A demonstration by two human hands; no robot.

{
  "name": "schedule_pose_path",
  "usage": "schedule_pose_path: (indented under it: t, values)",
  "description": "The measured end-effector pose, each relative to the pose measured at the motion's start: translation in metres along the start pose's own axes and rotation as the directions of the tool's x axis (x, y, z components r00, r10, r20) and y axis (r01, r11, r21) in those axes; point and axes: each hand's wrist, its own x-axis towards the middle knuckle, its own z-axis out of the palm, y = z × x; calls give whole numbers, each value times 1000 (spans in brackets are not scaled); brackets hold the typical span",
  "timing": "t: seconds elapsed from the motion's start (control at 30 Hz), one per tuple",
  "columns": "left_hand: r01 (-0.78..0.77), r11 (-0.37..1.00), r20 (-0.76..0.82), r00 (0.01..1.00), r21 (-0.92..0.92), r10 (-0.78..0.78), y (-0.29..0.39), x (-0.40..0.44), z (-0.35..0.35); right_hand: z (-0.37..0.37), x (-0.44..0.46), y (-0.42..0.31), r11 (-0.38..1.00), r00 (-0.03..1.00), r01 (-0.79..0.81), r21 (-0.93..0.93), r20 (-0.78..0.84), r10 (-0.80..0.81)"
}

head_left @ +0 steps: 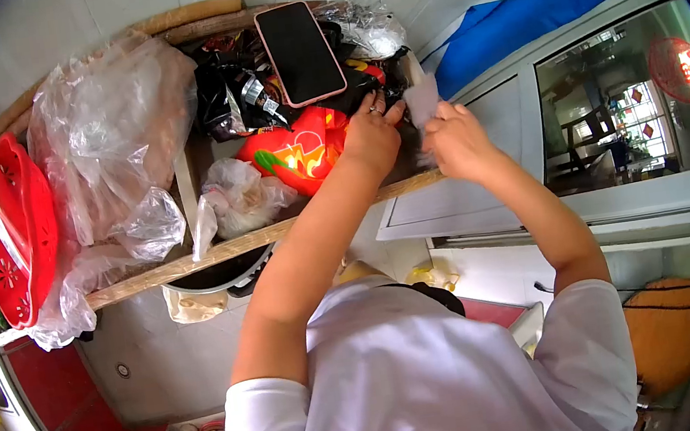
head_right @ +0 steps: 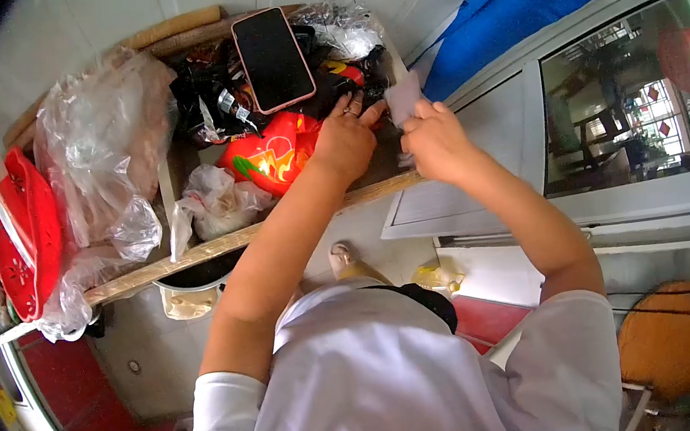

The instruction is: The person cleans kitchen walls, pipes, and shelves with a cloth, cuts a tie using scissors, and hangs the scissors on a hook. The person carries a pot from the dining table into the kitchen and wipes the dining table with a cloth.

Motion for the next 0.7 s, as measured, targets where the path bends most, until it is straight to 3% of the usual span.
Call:
schedule_pose_path:
  t: [0.07, 0.13, 0.2, 0.27, 0.3, 0.37, 0.43, 0.47, 0.53, 0.57, 0.63, 0.7]
  values:
    - [-47, 998, -96, 994, -48, 42, -2, -2, 0, 5, 0, 5, 999, 999, -11, 48, -48, 14]
    - [-52, 998, -83, 995, -43, 49, -1, -12, -22, 8, 6, 11, 995, 995, -17, 98, -99, 27]
    - [-54, 998, -57, 997, -33, 52, 6, -30, -37, 12, 25, 18, 984, 929, -116, 132, -337, 155]
    - [-5, 974, -176, 984, -226, -36, 18, -56, -40, 15, 42, 35, 977, 903, -84, 195, -399, 158]
    - [6, 974, -169, 985, -225, -45, 22, -68, -35, 18, 47, 43, 964, 870, -71, 256, -457, 186]
    - [16, 979, -307, 948, -205, -80, 26, -89, -26, 19, 46, 54, 937, 887, -95, 337, -399, 233]
    - [38, 977, -334, 936, -209, -107, 30, -96, -25, 14, 38, 56, 872, 941, -182, 454, -179, 289]
    - [51, 975, -364, 922, -218, -130, 31, -96, -24, 13, 29, 51, 875, 942, -178, 450, -180, 284]
    - [81, 972, -339, 928, -221, -155, 32, -93, -24, 10, 12, 36, 952, 990, -71, 297, -94, 103]
    - [103, 971, -311, 935, -217, -169, 33, -91, -25, 6, 13, 34, 956, 992, -64, 288, -87, 92]
    - [125, 961, -325, 924, -248, -204, 33, -91, -26, 1, 17, 31, 995, 989, 69, 74, -134, -58]
    - [133, 952, -328, 918, -276, -223, 33, -94, -26, 5, 34, 39, 997, 986, 71, 33, -153, -66]
